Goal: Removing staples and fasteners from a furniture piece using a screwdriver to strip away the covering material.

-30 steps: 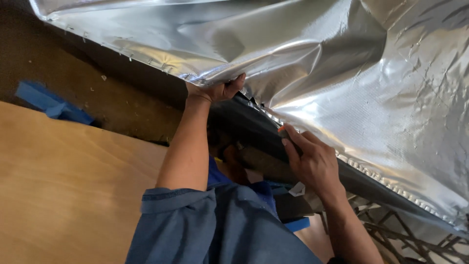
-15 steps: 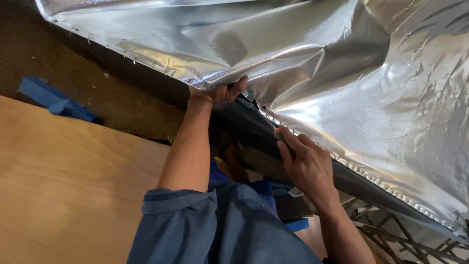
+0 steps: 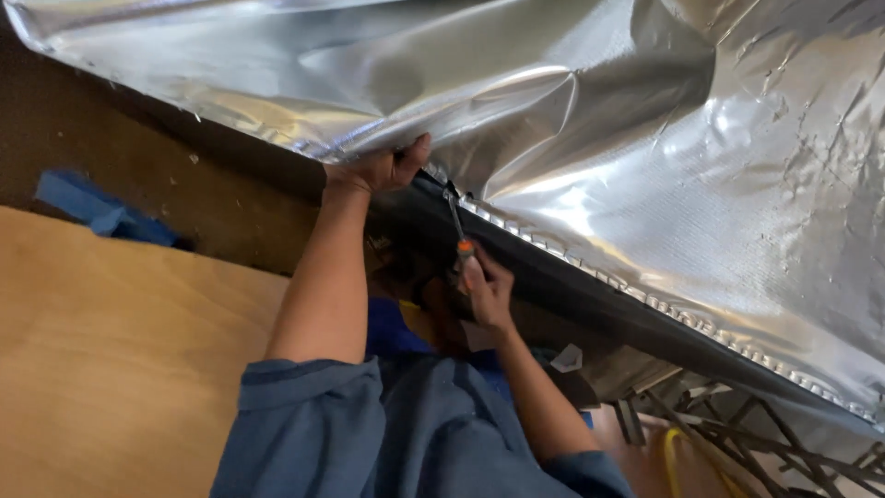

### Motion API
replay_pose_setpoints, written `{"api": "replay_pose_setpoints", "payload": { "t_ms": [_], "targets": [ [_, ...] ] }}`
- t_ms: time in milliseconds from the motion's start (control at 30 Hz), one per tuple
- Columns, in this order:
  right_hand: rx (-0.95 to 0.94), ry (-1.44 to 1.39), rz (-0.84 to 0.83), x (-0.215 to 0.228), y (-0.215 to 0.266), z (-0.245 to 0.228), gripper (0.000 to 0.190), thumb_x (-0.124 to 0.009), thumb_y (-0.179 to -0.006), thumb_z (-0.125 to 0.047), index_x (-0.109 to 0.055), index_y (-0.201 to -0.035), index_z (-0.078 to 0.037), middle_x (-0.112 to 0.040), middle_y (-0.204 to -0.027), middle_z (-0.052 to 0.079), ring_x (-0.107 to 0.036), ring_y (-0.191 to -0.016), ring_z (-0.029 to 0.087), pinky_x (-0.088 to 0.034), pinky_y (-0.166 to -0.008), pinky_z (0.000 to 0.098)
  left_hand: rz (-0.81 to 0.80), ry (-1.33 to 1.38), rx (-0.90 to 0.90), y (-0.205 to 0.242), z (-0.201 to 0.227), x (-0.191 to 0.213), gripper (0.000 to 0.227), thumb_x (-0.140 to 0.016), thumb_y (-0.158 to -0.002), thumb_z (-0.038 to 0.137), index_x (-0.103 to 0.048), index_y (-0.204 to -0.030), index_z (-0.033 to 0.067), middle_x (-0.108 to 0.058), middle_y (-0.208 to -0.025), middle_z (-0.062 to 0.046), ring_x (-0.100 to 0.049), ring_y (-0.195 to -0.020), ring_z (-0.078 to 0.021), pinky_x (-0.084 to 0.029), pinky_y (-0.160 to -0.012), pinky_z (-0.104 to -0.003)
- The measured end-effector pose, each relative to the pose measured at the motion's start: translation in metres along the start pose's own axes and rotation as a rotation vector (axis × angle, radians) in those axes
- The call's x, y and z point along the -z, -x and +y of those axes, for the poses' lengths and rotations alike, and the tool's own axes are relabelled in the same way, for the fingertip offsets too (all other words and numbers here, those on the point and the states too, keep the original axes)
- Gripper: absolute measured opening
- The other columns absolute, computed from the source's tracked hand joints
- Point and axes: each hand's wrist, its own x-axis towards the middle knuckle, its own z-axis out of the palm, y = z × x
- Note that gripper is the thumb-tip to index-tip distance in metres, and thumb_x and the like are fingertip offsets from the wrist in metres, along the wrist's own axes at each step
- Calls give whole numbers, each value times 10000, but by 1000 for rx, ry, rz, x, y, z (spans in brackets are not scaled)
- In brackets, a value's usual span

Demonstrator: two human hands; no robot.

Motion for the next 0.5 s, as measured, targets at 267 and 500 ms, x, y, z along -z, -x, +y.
{"api": "replay_pose_setpoints", "payload": {
  "t_ms": [267,500],
  "targets": [
    [-287,-45,217,-16,0,-108,261,-627,-947,-96,-710,-1185,-28,-454,-481,77,-429,-358,125,-376,-345,238,140,35,-109,36,38,40,711,-447,-824,832,-636,-1258,302,-615,-1332,-142,-444,-1352,-234,-280,-1191,-436],
    [607,988,-36,-1,-26,-164,360,-758,-883,-194,-730,-1237,-136,-698,-883,96,-613,-619,168,-474,-519,276,270,34,-191,31,38,29,701,-444,-852,795,-677,-1190,227,-684,-1171,-207,-555,-1249,-308,-380,-1124,-451]
  ]
}}
